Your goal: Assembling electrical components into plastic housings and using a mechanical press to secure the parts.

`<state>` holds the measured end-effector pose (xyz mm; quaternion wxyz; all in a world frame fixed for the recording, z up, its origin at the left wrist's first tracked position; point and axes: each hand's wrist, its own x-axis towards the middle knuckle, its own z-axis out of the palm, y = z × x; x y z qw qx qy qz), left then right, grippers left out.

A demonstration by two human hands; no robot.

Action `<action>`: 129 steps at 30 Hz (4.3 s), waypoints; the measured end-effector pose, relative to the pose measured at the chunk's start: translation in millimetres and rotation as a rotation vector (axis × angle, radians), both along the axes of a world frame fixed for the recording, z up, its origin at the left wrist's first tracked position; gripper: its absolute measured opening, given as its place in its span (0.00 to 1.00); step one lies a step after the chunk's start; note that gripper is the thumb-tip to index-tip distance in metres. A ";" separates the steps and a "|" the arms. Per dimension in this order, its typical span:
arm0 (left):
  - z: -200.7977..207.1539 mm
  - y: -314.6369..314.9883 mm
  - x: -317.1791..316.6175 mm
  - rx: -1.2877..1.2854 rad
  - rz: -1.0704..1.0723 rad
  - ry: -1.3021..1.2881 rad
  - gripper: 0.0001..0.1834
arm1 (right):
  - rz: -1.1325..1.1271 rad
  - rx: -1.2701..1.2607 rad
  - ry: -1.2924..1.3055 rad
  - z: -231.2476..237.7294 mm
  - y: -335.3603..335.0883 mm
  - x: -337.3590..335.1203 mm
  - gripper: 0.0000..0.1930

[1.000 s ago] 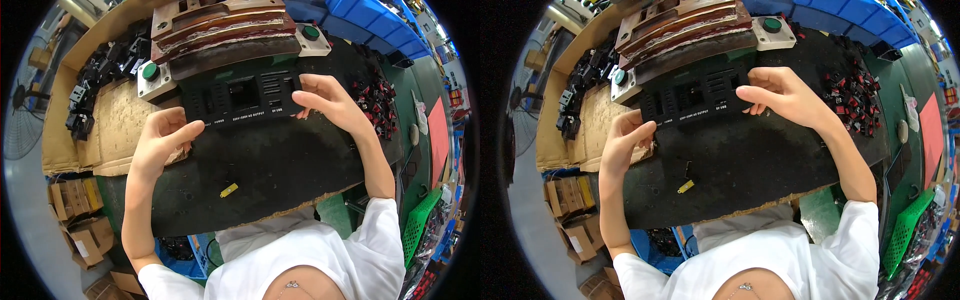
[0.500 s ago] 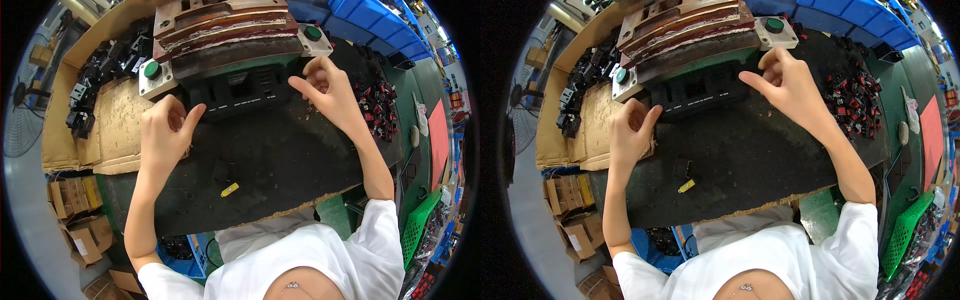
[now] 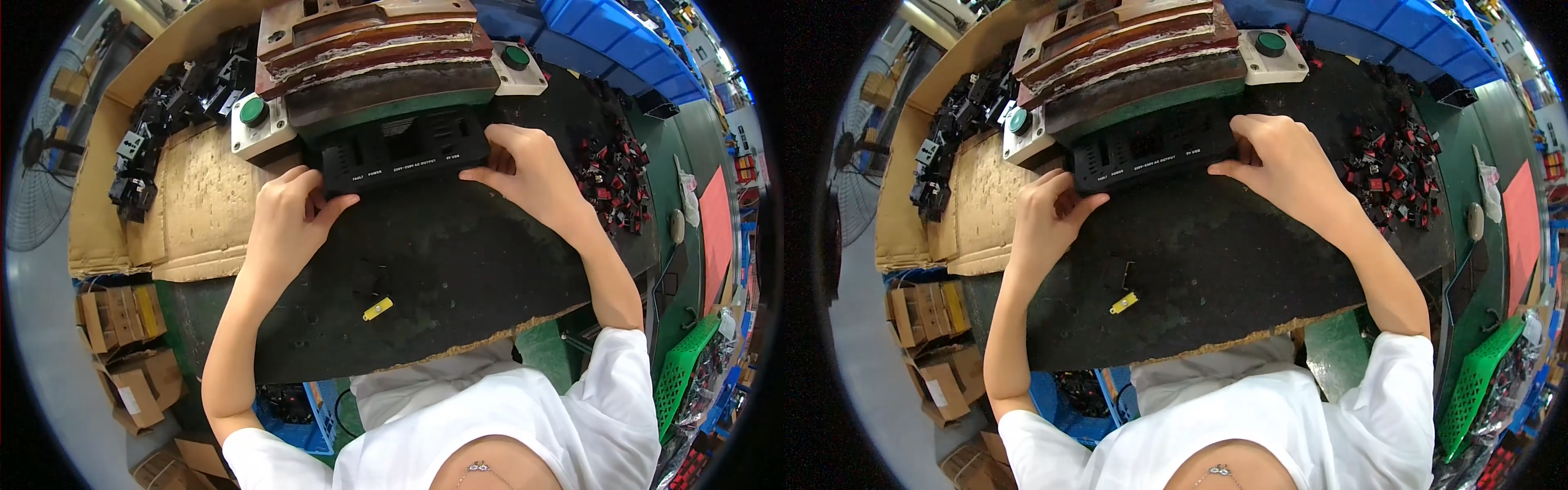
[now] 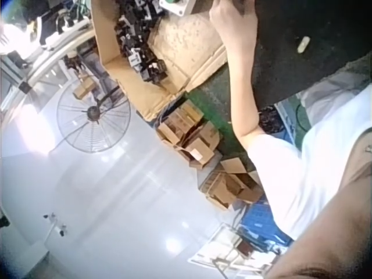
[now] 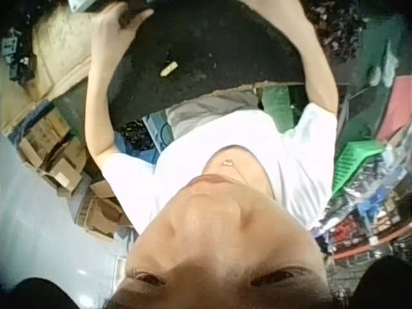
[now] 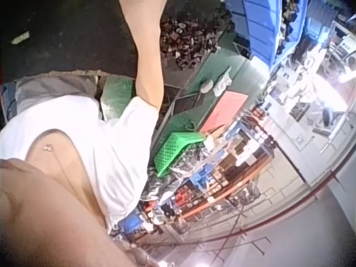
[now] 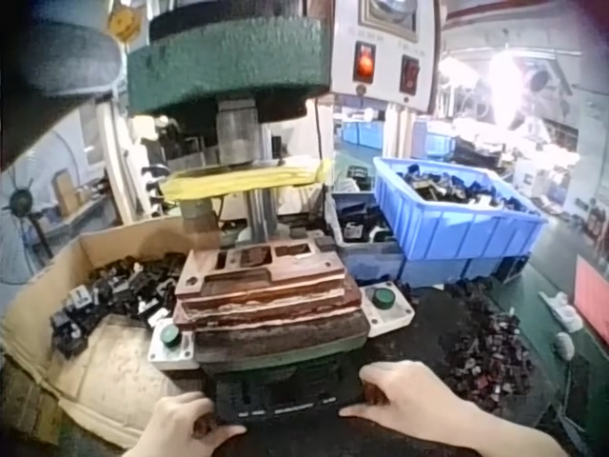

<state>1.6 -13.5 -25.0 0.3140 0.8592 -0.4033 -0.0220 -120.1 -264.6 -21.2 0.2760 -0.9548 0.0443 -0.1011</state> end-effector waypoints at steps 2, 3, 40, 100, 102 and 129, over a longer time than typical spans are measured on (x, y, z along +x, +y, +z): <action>0.6 0.4 0.3 -0.001 -0.019 -0.019 0.22 | -0.002 -0.009 -0.025 1.0 0.7 -0.4 0.20; 0.7 0.7 0.4 -0.003 -0.039 -0.038 0.22 | 0.020 -0.027 -0.021 3.9 0.2 -0.7 0.20; 1.5 -8.3 -3.9 0.071 0.002 -0.085 0.20 | 0.078 -0.250 -0.276 -11.9 6.6 2.5 0.23; 27.0 -1.1 -29.9 -0.107 -0.614 0.162 0.25 | -0.290 -0.497 0.411 151.9 -197.3 106.9 0.49; 27.8 -2.9 -30.8 -0.110 -0.618 0.156 0.25 | -0.257 -0.509 0.368 142.5 -216.5 111.8 0.50; 27.6 3.9 -18.8 -0.218 -0.564 0.137 0.20 | -0.136 -0.466 0.088 144.1 -220.1 118.1 0.33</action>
